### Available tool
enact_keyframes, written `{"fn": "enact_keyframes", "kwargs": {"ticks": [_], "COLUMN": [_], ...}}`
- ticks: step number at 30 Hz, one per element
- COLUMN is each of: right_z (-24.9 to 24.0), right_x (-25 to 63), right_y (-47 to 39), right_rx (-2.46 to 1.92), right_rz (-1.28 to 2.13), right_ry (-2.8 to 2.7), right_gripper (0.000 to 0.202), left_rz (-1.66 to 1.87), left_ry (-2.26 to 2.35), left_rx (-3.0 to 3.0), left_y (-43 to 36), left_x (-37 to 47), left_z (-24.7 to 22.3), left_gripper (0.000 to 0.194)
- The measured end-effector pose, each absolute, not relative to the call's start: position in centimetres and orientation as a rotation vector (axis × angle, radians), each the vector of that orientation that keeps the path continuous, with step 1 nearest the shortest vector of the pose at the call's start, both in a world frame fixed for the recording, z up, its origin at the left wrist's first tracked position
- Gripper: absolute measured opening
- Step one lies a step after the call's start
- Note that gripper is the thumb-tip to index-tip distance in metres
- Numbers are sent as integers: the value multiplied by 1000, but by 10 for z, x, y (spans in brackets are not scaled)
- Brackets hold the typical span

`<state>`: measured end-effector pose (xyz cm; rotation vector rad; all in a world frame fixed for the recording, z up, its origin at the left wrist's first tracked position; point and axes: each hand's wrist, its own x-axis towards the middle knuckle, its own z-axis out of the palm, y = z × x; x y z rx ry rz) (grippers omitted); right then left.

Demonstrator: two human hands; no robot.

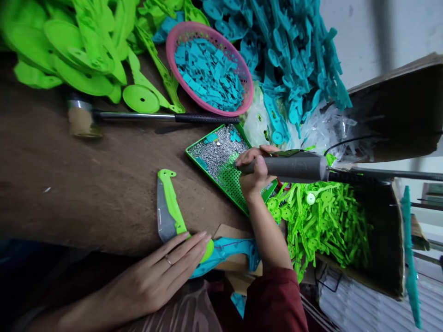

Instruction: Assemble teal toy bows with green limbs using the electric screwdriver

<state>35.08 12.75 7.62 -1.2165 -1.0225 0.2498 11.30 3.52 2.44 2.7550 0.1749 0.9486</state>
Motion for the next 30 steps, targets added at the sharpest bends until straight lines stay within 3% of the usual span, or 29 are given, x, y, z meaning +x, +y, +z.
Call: {"fn": "enact_keyframes", "kwargs": {"ticks": [18,25,30], "right_z": [74,111,109], "right_x": [348,319,269], "right_y": [130,129,132], "right_rx": [-1254,-1174,-1006], "right_rz": [201,134,426], "right_ry": [-886,-967,-1241], "right_gripper": [19,16,11], "left_rz": [964,952,926], "left_ry": [220,202,201], "left_rx": [2738,2781,2796], "left_y": [33,34,33], "left_x": [112,111,110], "left_z": [24,24,26], "left_gripper": [42,42,39]}}
